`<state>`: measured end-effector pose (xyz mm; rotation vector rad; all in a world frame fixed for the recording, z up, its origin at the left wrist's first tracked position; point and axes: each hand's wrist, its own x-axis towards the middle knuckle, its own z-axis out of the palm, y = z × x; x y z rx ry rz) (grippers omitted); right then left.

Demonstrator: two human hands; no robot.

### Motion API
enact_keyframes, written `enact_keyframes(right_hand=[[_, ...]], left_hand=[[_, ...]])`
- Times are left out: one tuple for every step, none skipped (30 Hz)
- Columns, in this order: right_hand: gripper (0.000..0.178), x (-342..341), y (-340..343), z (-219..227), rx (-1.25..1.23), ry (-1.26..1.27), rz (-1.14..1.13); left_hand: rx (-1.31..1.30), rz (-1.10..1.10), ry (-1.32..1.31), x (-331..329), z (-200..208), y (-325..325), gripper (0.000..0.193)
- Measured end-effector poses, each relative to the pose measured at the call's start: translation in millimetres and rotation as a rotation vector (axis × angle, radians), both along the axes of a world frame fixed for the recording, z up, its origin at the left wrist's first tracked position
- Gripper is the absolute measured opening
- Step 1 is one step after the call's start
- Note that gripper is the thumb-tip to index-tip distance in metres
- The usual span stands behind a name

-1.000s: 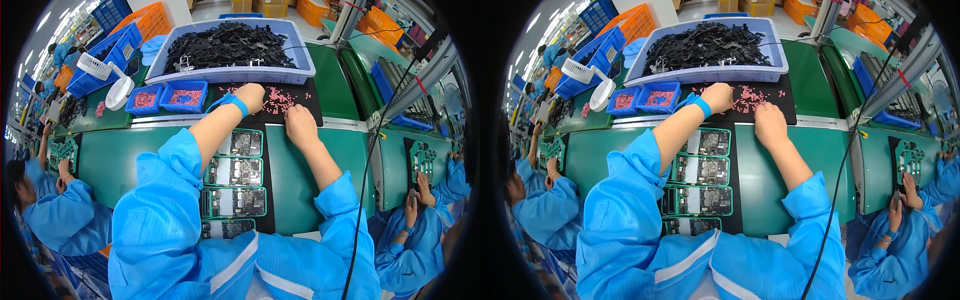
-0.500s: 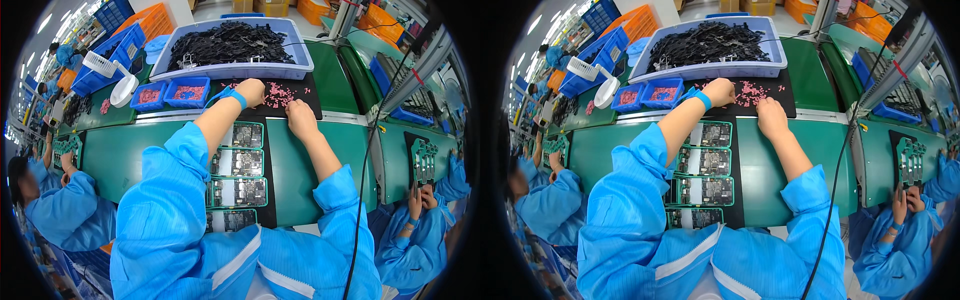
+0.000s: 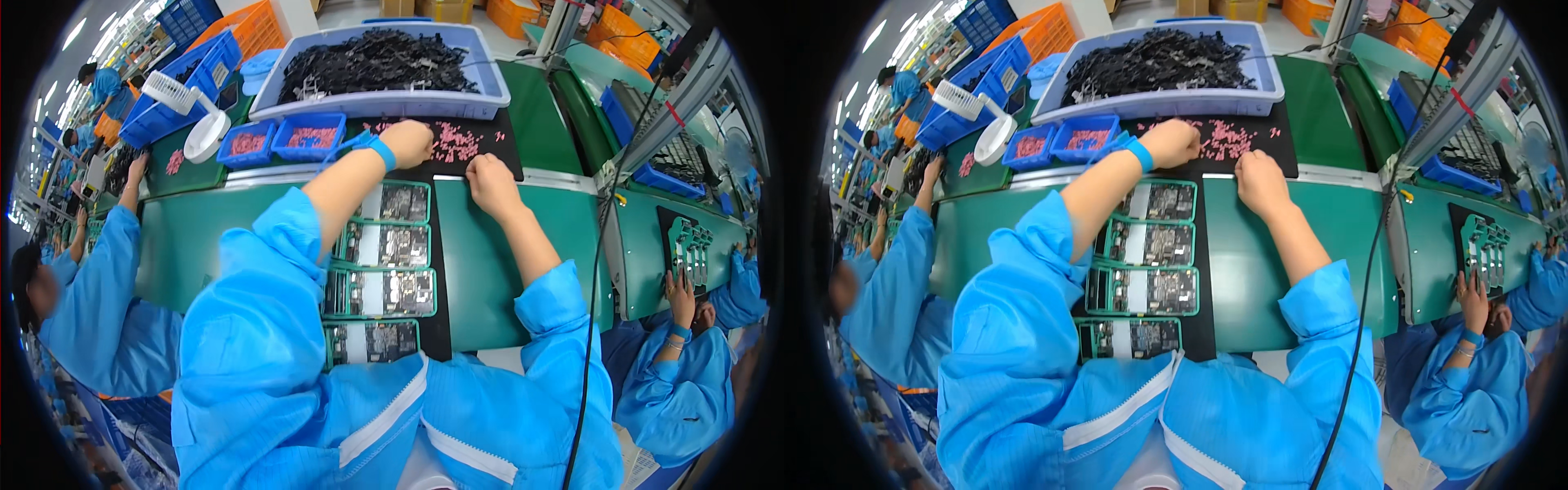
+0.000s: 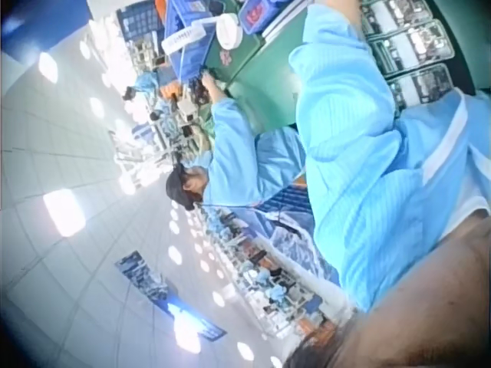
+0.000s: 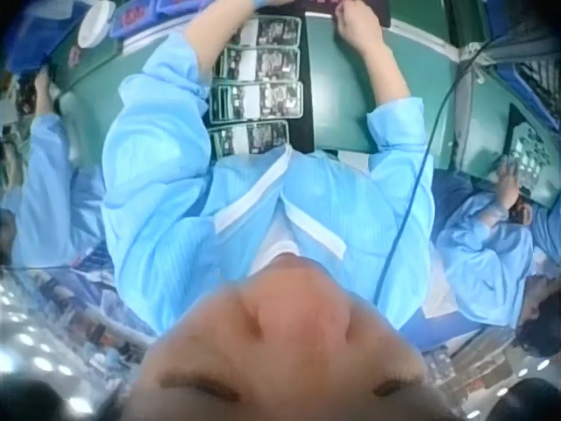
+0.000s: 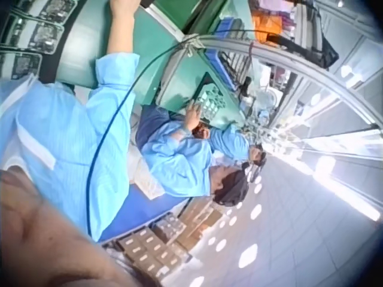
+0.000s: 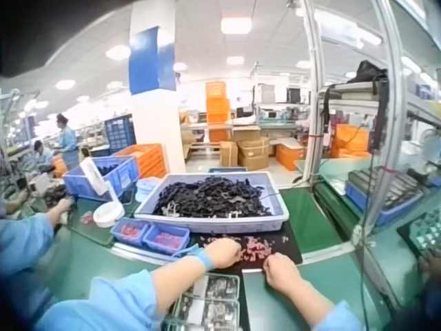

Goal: The person attaches small components onto circuit boards on fixture trays by hand and passes the trays along the assembly line.

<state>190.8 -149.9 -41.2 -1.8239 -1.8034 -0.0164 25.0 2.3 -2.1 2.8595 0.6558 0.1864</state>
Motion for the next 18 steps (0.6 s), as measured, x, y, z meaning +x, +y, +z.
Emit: enact_keyframes(right_hand=[[0.004, -1.4, -10.2, 1.9, 0.001, 0.029, 0.021], [0.005, -6.1, -17.5, 6.6, 0.008, 0.055, 0.051], [0.005, -13.7, -26.5, 11.8, -0.02, 0.103, 0.079], [0.005, -19.5, -37.1, 14.2, -0.029, 0.113, 0.083], [0.005, -24.8, -47.5, 14.9, -0.061, 0.143, 0.114], [0.005, -29.9, -57.8, 14.9, -0.092, 0.174, 0.144], [0.005, -36.0, -68.1, 15.9, -0.095, 0.205, 0.181], [0.005, -41.9, -76.7, 16.0, -0.101, 0.215, 0.185], [0.004, -47.2, -85.0, 16.5, -0.13, 0.227, 0.216], [0.004, -52.2, -92.5, 17.4, -0.159, 0.238, 0.245], [0.004, -56.3, -98.8, 18.1, -0.162, 0.244, 0.246], [0.004, -59.8, -104.7, 18.8, -0.178, 0.253, 0.249], [0.004, -62.7, -109.4, 18.7, -0.192, 0.26, 0.254], [0.004, -65.4, -113.0, 17.5, -0.192, 0.263, 0.254], [0.004, -68.1, -116.1, 16.1, -0.173, 0.263, 0.256], [0.004, -69.7, -119.3, 15.2, -0.154, 0.262, 0.254], [0.004, -71.6, -122.3, 14.3, -0.153, 0.263, 0.249], [0.004, -73.9, -125.1, 13.3, -0.138, 0.259, 0.244]], left_hand=[[-0.051, -0.012, 0.016, -5.7, 16.4, -14.7, 0.013], [-0.08, -0.053, -0.009, -16.0, 26.2, -24.7, 0.012], [-0.112, -0.09, -0.033, -28.3, 32.7, -34.3, 0.011], [-0.202, -0.087, -0.019, -38.2, 41.7, -47.2, 0.011], [-0.238, -0.109, -0.027, -47.4, 44.3, -57.7, 0.011], [-0.274, -0.131, -0.036, -56.9, 45.4, -68.5, 0.012], [-0.266, -0.167, -0.07, -68.8, 47.1, -81.4, 0.011], [-0.305, -0.155, -0.031, -79.2, 52.0, -95.6, 0.011], [-0.358, -0.175, -0.029, -88.1, 53.6, -107.6, 0.012], [-0.392, -0.147, -0.005, -95.2, 53.1, -120.8, 0.013], [-0.445, -0.137, 0.019, -99.8, 53.2, -132.6, 0.013], [-0.435, -0.154, 0.004, -102.9, 48.0, -141.4, 0.012], [-0.423, -0.171, -0.013, -105.2, 41.6, -150.0, 0.012], [-0.392, -0.148, -0.019, -106.6, 37.1, -158.9, 0.01], [-0.392, -0.149, -0.017, -107.3, 30.0, -163.9, 0.01], [-0.263, -0.143, -0.044, -106.1, 24.9, -168.3, 0.009], [-0.134, -0.137, -0.072, -105.6, 20.3, -172.1, 0.008], [-0.098, -0.103, -0.073, -106.0, 16.0, -175.5, 0.008]])
